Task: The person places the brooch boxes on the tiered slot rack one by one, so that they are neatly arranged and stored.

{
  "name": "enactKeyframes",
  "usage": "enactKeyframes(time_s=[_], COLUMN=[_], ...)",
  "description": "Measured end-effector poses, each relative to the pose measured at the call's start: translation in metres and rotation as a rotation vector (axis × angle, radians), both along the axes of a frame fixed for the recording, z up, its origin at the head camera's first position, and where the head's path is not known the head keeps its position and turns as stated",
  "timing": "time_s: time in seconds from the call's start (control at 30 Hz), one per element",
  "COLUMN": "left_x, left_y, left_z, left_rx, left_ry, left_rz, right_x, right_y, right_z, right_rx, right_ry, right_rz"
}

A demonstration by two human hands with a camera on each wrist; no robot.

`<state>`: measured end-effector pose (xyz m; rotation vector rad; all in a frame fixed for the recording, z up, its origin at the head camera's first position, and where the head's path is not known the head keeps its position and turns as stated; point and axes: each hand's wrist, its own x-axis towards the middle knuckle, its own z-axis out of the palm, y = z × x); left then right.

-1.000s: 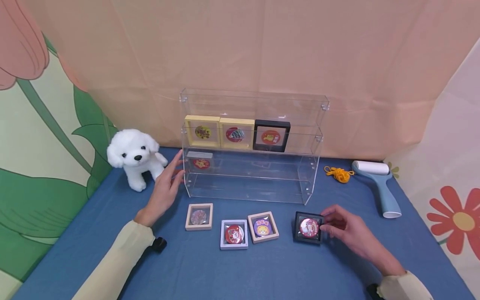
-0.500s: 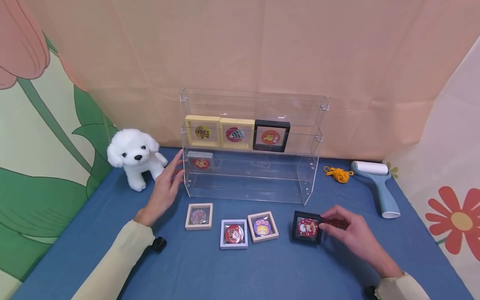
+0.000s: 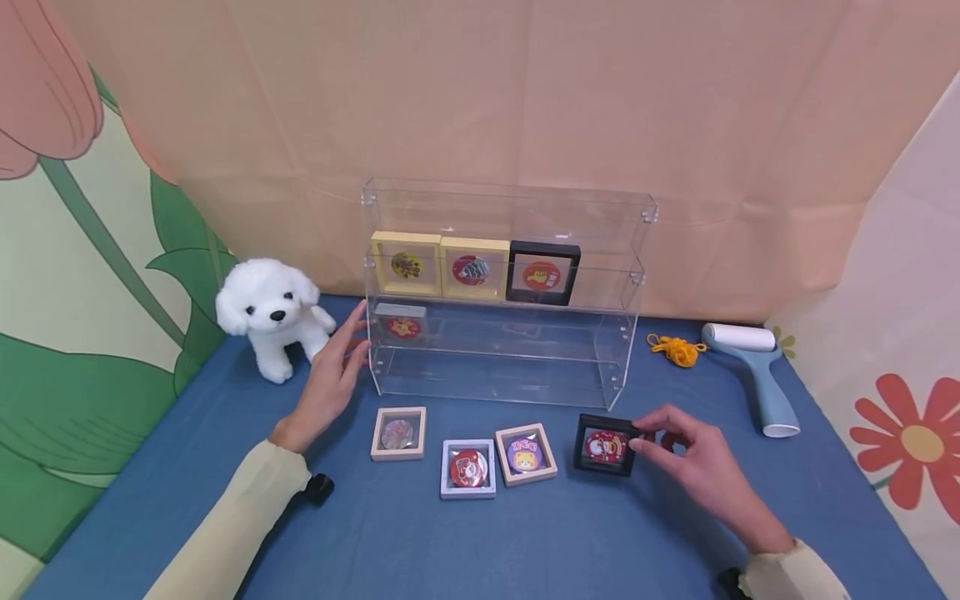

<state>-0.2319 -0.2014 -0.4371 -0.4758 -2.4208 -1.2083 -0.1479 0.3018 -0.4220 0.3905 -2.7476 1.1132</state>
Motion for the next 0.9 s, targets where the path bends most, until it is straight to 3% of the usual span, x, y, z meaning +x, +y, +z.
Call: enactKeyframes(time_s=[0.27, 0.67, 0.9], left_x=[0.002, -0.001, 0.000], left_y=[0.000, 0.000, 0.000], left_z=[-0.001, 0.000, 0.000], left_rx=[-0.001, 0.003, 0.004], left_ry=[-0.017, -0.001, -0.002], left_rz=[0.002, -0.003, -0.003], right_x=[-0.003, -0.023, -0.040], right_y=[-0.023, -0.053, -0.078], right_z=[0.009, 0.028, 0.040], right_rx=[-0.005, -0.039, -0.130], right_ry=[0.056, 0.174, 0.239], right_rz=[0.008, 0.008, 0.075])
